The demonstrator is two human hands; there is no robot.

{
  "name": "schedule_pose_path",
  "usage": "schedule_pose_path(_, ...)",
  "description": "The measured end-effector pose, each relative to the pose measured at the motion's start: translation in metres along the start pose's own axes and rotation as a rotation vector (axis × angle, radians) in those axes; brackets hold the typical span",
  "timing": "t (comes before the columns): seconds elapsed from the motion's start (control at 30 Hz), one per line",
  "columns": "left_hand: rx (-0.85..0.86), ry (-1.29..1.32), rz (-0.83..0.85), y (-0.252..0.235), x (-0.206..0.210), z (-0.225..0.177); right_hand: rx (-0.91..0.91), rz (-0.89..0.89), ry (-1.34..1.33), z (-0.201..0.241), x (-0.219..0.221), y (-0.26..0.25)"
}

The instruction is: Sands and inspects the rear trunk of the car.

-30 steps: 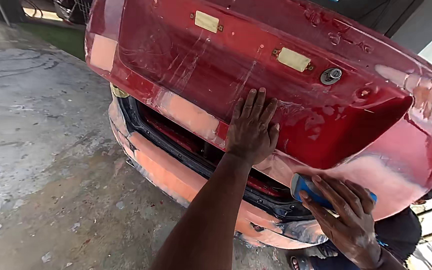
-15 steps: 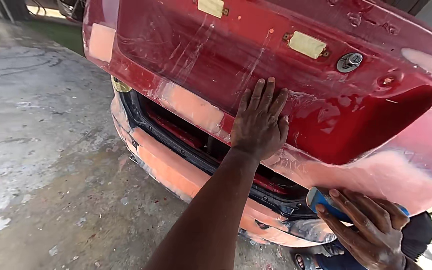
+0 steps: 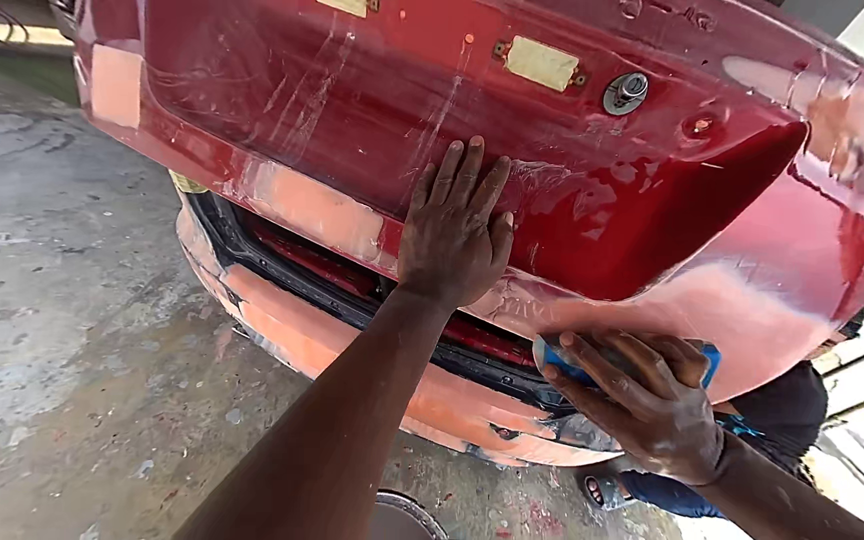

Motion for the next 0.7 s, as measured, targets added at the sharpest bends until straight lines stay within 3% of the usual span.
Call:
schedule_pose_path(0.1, 0.004, 0.024, 0.0, 0.002, 0.001, -0.003, 0.051, -0.008, -0.08, -0.001, 0.006, -0.015)
schedule_pose_path(0.27, -0.018, 0.006, -0.03, 0.003, -0.001, -0.004, 0.101, 0.001, -0.007, -0.03, -0.033, 0.095)
schedule_pose_path(0.43, 0.004, 0.007, -0.018, 0.002, -0.001, -0.001, 0.067, -0.056, -0.037, -0.017, -0.009, -0.001)
schedule_pose_path(0.5, 0.004, 0.016, -0.01, 0.005, 0.001, -0.004, 0.105, -0.062, -0.068, -0.018, -0.007, -0.012)
schedule_pose_path(0.63, -0.009, 0.023, -0.027, 0.005, 0.0, -0.009, 0.179, -0.018, -0.027, -0.03, -0.035, 0.087)
schedule_pose_path(0.7, -0.007, 0.005, -0.035, 0.004, 0.0, -0.006, 0.138, -0.004, 0.016, -0.034, -0.039, 0.101)
Point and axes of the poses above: each hand's wrist, its own y-axis away from the middle knuckle, its own x-axis out of the palm, z = x × y, the point moved 7 cm from there along -y, towards the middle knuckle, and after that the axes turned 7 degrees about -y, right-handed, at the moved point
